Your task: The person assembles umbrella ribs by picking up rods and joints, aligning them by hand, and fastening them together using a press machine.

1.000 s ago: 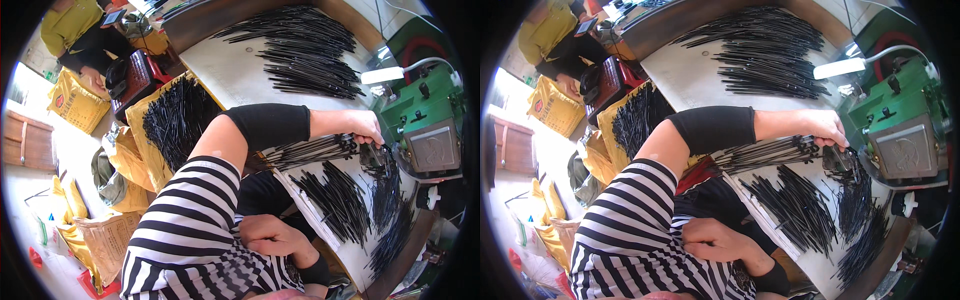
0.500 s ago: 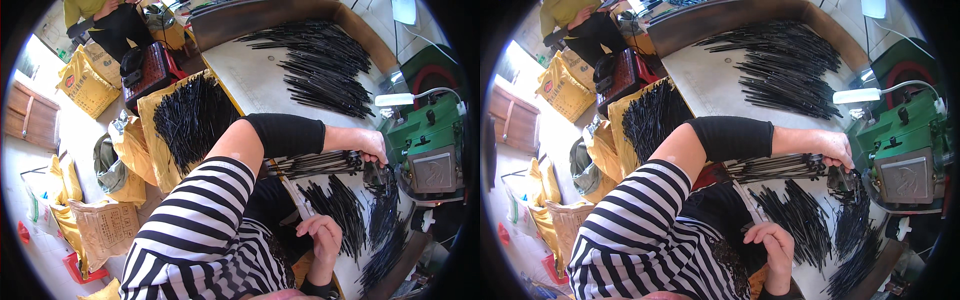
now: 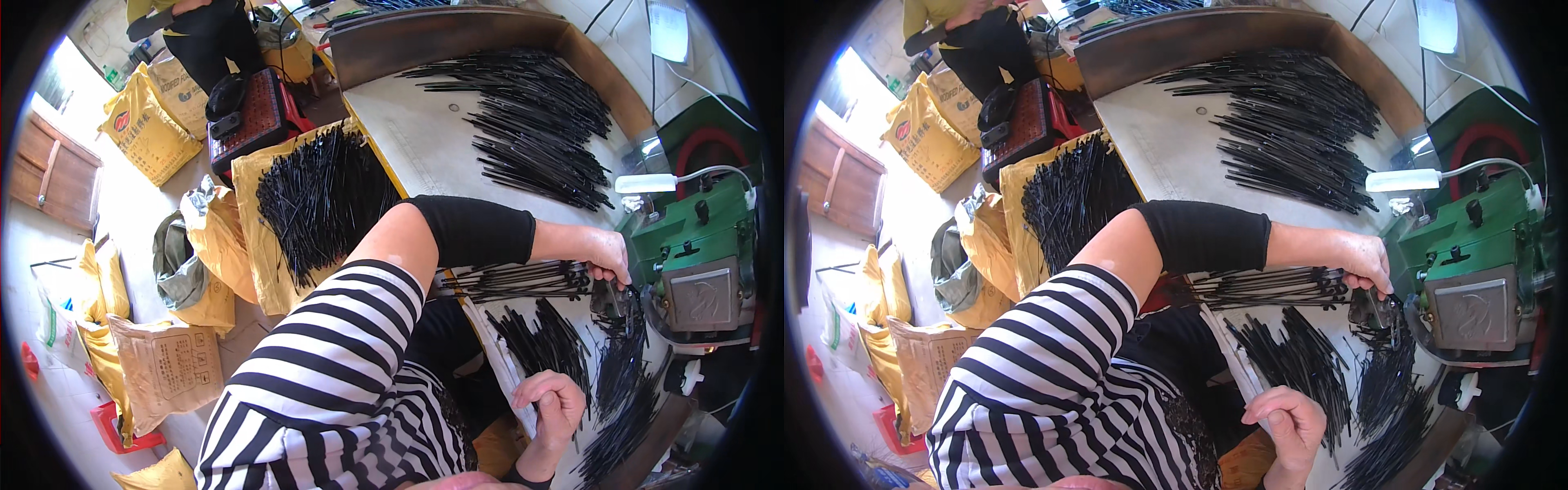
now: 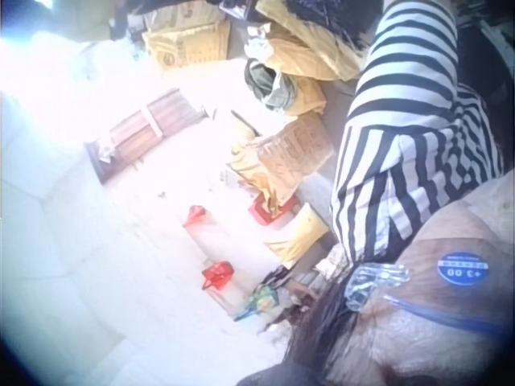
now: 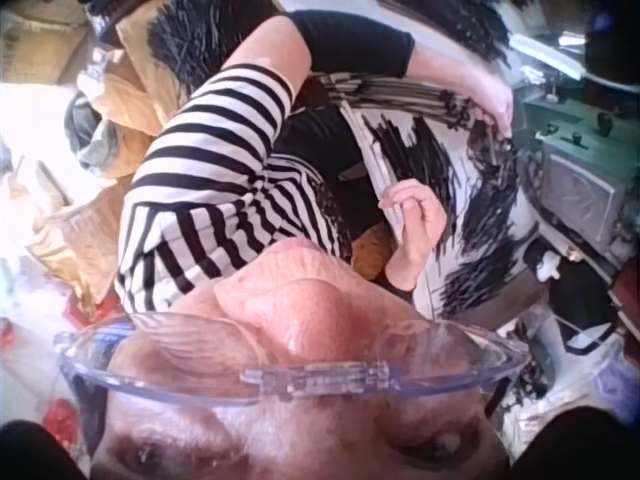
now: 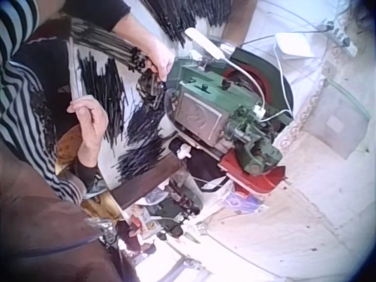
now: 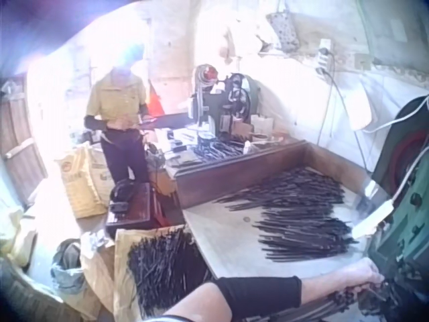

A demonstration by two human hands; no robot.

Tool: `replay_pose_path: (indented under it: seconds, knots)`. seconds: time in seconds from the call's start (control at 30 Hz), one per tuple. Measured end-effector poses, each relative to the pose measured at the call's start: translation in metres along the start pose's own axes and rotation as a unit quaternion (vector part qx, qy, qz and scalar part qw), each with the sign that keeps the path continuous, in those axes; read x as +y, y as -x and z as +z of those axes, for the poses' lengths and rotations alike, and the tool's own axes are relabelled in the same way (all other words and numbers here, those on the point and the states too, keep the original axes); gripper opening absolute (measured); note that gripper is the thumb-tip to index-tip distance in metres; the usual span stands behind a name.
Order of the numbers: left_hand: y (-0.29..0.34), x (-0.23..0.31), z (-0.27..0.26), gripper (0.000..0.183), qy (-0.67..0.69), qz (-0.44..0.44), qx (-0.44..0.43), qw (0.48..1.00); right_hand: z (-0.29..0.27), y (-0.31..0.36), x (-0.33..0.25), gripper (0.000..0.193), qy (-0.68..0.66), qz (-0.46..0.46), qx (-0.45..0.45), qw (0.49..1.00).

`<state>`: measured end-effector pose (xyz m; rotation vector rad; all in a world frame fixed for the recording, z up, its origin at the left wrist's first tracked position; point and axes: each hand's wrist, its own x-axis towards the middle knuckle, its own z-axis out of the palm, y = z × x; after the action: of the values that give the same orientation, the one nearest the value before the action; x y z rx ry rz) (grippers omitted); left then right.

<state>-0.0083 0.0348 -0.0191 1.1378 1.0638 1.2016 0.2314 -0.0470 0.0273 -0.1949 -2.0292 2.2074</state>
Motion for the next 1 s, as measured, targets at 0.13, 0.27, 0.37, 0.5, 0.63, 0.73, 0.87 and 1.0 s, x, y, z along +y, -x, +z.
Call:
replay_pose_path:
  seconds: [0.13,0.27,0.37,0.5,0.63,0.73,0.87,1.0]
  knots:
    - [0.005,0.001,0.0,0.014,-0.002,0.003,0.007,1.0,-0.009,-0.002,0.001,0.022,-0.035,-0.025,0.016,0.999]
    - [0.003,-0.001,0.001,0.015,-0.01,-0.001,0.012,1.0,-0.018,-0.007,-0.001,0.019,-0.013,-0.027,0.044,0.999]
    - [0.005,0.009,0.011,0.017,0.004,-0.006,0.014,1.0,-0.027,-0.009,-0.003,0.016,0.025,-0.033,0.057,0.998]
    - [0.011,0.01,-0.001,0.015,0.036,-0.034,0.011,0.999,-0.036,-0.029,-0.006,0.005,0.097,-0.001,0.109,0.989]
    - [0.014,0.02,-0.001,0.032,-0.017,-0.035,-0.009,0.999,-0.055,-0.037,-0.004,0.007,0.123,-0.03,0.196,0.972]
    - [0.017,0.028,0.005,0.031,-0.064,-0.055,-0.019,0.996,-0.069,-0.035,-0.002,0.011,0.295,-0.082,0.297,0.904]
    - [0.015,0.031,0.017,0.029,-0.094,-0.079,-0.07,0.99,-0.077,-0.03,-0.004,0.016,0.573,-0.102,0.368,0.725]
    - [0.019,0.03,0.027,0.027,-0.142,-0.094,-0.107,0.979,-0.077,-0.029,-0.002,0.016,0.672,-0.096,0.315,0.664]
